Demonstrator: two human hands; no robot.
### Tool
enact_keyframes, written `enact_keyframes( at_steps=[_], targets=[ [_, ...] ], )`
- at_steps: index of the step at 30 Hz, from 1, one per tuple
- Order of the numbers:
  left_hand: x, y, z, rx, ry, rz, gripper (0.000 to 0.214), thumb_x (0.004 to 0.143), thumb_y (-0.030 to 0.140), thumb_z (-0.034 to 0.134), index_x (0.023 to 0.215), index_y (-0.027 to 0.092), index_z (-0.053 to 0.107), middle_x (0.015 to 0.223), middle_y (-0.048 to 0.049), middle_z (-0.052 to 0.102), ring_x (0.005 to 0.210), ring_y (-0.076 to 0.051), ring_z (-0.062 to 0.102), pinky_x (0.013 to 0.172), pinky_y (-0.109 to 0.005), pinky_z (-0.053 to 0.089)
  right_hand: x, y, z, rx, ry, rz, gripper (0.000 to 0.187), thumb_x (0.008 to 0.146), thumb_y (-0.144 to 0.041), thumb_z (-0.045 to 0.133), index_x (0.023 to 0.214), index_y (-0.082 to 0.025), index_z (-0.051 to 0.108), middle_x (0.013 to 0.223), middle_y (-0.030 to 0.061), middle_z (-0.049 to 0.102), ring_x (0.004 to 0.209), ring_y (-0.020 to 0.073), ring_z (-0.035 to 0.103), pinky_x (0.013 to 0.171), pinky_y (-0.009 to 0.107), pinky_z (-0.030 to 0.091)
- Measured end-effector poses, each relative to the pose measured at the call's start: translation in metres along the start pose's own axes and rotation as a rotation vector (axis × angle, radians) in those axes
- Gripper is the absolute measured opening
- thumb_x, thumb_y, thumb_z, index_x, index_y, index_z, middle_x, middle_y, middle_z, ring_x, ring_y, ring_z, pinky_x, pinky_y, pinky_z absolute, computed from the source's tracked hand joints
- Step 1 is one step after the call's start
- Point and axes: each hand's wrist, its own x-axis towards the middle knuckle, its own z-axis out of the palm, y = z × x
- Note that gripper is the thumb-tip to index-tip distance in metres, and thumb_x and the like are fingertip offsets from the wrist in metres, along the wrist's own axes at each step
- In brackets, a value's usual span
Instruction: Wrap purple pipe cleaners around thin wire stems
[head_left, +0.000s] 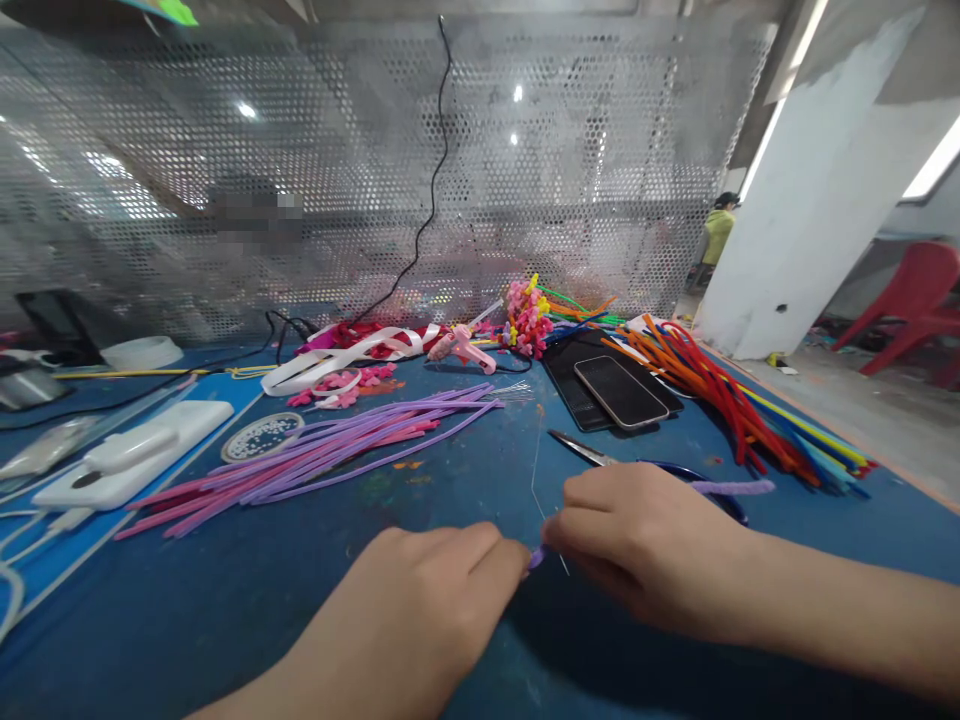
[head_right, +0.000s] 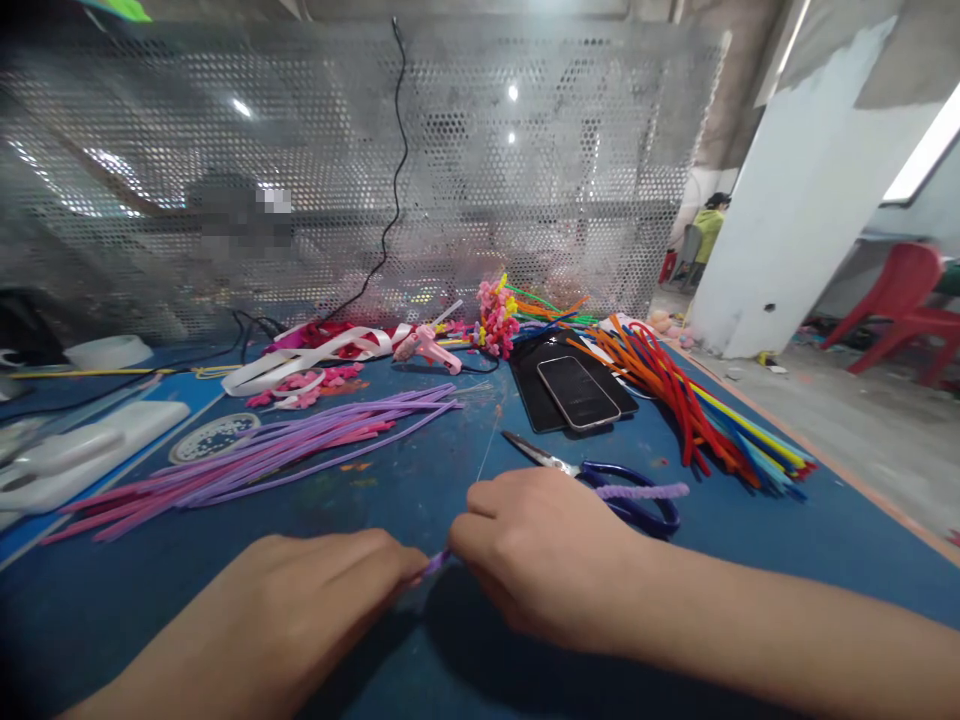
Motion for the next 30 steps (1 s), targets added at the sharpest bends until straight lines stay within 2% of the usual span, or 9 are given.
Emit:
enact_keyframes(
  at_steps=[4, 9, 11, 13, 16, 22, 25, 27, 30],
  targets=[
    [0.009, -0.006, -0.012, -0.023, -0.021, 0.014, 0.020, 0.088, 0.025, 0.044, 0.083, 0.022, 0.064, 0.073, 0.0005, 0.064, 0.066, -0.012, 0.059, 0.058, -0.019, 0.040, -0.003, 0.001, -0.004, 0.097, 0.039, -0.131, 0.017, 0.088, -0.018, 0.044, 0.081, -0.016, 0.060, 0.067, 0.0024, 0.055, 0.057, 0.0121, 0.044, 0.051, 0.027, 0.025],
    [0.019, -0.004, -0.002, -0.871, -0.188, -0.385, 0.016, 0.081, 0.031, 0.055, 0.074, 0.018, 0.061, 0.067, 0.0020, 0.062, 0.060, -0.009, 0.057, 0.051, -0.016, 0.039, -0.007, -0.002, -0.002, 0.329, 0.334, -0.144, 0.014, 0.087, -0.013, 0.045, 0.093, -0.015, 0.057, 0.073, 0.0043, 0.060, 0.064, 0.0113, 0.050, 0.058, 0.023, 0.036],
    [0.020, 0.001, 0.008, -1.206, -0.214, -0.549, 0.021, 0.078, 0.037, 0.056, 0.074, 0.016, 0.055, 0.061, 0.0023, 0.058, 0.047, -0.007, 0.050, 0.040, -0.015, 0.033, -0.006, -0.002, 0.002, 0.299, 0.449, -0.039, 0.014, 0.086, -0.011, 0.046, 0.095, -0.015, 0.056, 0.071, 0.0034, 0.059, 0.062, 0.0105, 0.050, 0.057, 0.022, 0.036],
    [0.019, 0.005, 0.015, -1.334, -0.222, -0.676, 0.027, 0.078, 0.044, 0.053, 0.073, 0.017, 0.051, 0.048, 0.0068, 0.046, 0.034, -0.004, 0.034, 0.034, -0.014, 0.024, -0.004, -0.001, 0.005, 0.161, 0.461, 0.045, 0.014, 0.086, -0.012, 0.046, 0.092, -0.016, 0.058, 0.066, 0.0015, 0.055, 0.056, 0.0099, 0.047, 0.052, 0.023, 0.032],
    [0.018, 0.007, 0.012, -1.078, -0.251, -0.680, 0.031, 0.084, 0.046, 0.044, 0.074, 0.017, 0.051, 0.042, 0.0091, 0.038, 0.031, -0.003, 0.024, 0.033, -0.014, 0.022, -0.001, 0.002, 0.004, -0.042, 0.350, 0.078, 0.017, 0.087, -0.014, 0.043, 0.087, -0.016, 0.060, 0.059, -0.0004, 0.051, 0.050, 0.0098, 0.041, 0.048, 0.026, 0.023],
    [0.009, 0.010, 0.005, -0.011, -0.269, -0.232, 0.016, 0.080, 0.009, 0.046, 0.077, 0.016, 0.060, 0.075, -0.0042, 0.062, 0.061, -0.015, 0.055, 0.050, -0.022, 0.037, 0.000, 0.009, -0.003, -0.022, -0.197, -0.031, 0.018, 0.088, -0.014, 0.042, 0.083, -0.019, 0.059, 0.064, -0.0016, 0.054, 0.050, 0.0091, 0.040, 0.047, 0.027, 0.018],
    [0.009, 0.006, 0.006, 0.299, -0.255, -0.017, 0.017, 0.077, 0.003, 0.050, 0.077, 0.017, 0.060, 0.072, -0.0025, 0.062, 0.061, -0.017, 0.055, 0.048, -0.024, 0.035, -0.002, 0.012, 0.000, 0.002, -0.258, -0.154, 0.019, 0.090, -0.016, 0.040, 0.083, -0.018, 0.058, 0.066, -0.0003, 0.055, 0.056, 0.0104, 0.044, 0.050, 0.027, 0.021],
    [0.013, -0.001, 0.004, 0.236, -0.209, 0.013, 0.013, 0.080, 0.010, 0.052, 0.079, 0.018, 0.062, 0.073, -0.0013, 0.063, 0.064, -0.016, 0.056, 0.052, -0.023, 0.037, -0.004, 0.011, 0.000, 0.056, -0.218, -0.229, 0.020, 0.090, -0.015, 0.039, 0.086, -0.017, 0.058, 0.069, 0.0015, 0.056, 0.063, 0.0117, 0.047, 0.054, 0.026, 0.025],
    [0.021, -0.011, 0.002, -0.195, -0.204, -0.069, 0.015, 0.086, 0.023, 0.050, 0.080, 0.020, 0.063, 0.074, 0.0020, 0.064, 0.068, -0.012, 0.059, 0.060, -0.020, 0.041, -0.007, 0.008, -0.002, 0.203, -0.067, -0.226, 0.020, 0.090, -0.014, 0.039, 0.091, -0.015, 0.059, 0.070, 0.0030, 0.057, 0.065, 0.0116, 0.048, 0.057, 0.024, 0.030]
  ],
)
